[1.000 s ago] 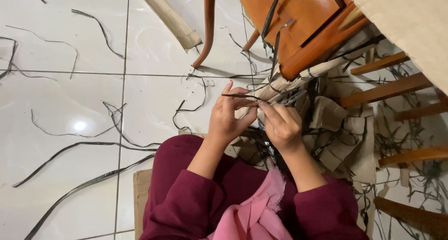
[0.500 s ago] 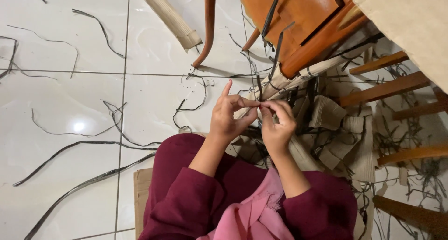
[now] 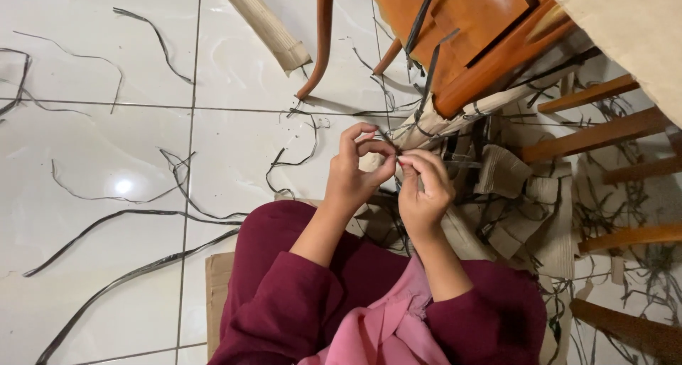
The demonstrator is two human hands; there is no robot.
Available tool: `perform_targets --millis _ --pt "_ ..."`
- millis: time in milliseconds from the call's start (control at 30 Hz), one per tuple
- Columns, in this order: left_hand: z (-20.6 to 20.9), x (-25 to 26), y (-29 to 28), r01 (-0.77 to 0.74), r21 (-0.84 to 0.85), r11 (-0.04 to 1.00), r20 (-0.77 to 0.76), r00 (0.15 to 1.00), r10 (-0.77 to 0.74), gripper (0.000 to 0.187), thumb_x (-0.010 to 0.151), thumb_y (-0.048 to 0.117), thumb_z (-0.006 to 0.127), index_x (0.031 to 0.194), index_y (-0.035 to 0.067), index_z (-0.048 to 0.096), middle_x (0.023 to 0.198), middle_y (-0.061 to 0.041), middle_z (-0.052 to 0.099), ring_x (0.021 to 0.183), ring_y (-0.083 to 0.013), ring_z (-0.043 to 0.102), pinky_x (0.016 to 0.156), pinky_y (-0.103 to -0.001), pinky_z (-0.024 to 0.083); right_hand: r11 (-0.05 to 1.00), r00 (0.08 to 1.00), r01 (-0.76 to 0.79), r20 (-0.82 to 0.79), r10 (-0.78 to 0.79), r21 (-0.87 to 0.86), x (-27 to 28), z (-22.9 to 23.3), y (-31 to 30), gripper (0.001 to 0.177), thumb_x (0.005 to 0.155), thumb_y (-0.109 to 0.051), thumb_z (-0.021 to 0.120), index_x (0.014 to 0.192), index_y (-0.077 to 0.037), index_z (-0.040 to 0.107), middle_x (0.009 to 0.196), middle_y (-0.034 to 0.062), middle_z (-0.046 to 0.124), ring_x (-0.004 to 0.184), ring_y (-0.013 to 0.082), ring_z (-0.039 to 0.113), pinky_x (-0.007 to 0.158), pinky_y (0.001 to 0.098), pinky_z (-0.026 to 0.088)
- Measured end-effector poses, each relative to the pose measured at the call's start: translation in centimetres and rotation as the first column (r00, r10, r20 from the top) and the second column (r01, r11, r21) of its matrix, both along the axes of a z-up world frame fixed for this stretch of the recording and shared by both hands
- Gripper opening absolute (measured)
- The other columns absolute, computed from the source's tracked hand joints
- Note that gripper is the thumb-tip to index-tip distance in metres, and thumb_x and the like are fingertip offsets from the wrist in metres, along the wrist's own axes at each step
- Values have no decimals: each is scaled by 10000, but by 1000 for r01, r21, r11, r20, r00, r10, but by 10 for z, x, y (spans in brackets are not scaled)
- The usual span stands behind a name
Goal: Wrapping a chair leg with cardboard and securing it with plastic ties
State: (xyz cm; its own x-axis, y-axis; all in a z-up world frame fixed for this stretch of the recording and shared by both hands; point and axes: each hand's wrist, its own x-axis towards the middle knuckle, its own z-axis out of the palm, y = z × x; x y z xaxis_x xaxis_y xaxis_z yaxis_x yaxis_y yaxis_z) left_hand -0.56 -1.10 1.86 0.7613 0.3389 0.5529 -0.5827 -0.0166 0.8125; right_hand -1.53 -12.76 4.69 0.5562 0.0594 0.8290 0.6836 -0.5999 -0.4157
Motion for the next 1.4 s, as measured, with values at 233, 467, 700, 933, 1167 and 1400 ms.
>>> perform_targets --millis 233,467,700,933,1167,1400 --pt "-3 -1 3 20 28 999 -1 1000 -20 512 834 35 791 1255 80 503 828 30 775 813 -181 746 1076 -431 504 996 999 23 -27 -21 83 2 -2 -4 72 900 10 825 946 -22 780 874 118 759 805 284 737 736 370 572" --pt "0 -2 7 45 14 999 36 998 -46 420 843 16 784 1140 73 493 833 16 776 814 -191 751 1136 -483 440 999 999 -29 20 29 19 -1 7 2 70 893 51 810 909 -15 790 863 115 745 763 306 723 725 374 562" --pt "3 0 12 -1 122 993 101 995 -11 386 844 35 807 1071 77 498 837 14 781 816 -212 760 1150 -497 423 1000 998 -25 -54 24 -14 8 -1 -10 75 904 26 792 932 -35 758 829 88 674 744 286 678 714 386 553" --pt "7 -6 8 129 25 991 -82 989 -127 401 875 34 784 1128 100 479 891 2 782 845 -182 771 1022 -436 534 930 819 -5 -532 215 368 0 -18 -22 58 919 17 742 964 -16 727 838 45 650 804 88 559 775 300 543" --pt "11 -10 12 300 -463 834 -307 828 -469 603 858 39 784 1333 64 414 861 -133 764 769 -178 745 907 -297 573 882 770 51 -581 264 469 6 -34 -28 74 916 -4 765 979 -23 731 825 25 652 755 34 572 736 225 561" --pt "1 -7 5 291 -263 920 -135 933 -333 421 924 25 735 1159 95 393 901 -89 738 801 -166 655 892 -345 535 947 864 -24 -470 180 319 -4 4 -11 105 867 15 833 933 8 752 782 96 699 746 106 588 768 311 577"
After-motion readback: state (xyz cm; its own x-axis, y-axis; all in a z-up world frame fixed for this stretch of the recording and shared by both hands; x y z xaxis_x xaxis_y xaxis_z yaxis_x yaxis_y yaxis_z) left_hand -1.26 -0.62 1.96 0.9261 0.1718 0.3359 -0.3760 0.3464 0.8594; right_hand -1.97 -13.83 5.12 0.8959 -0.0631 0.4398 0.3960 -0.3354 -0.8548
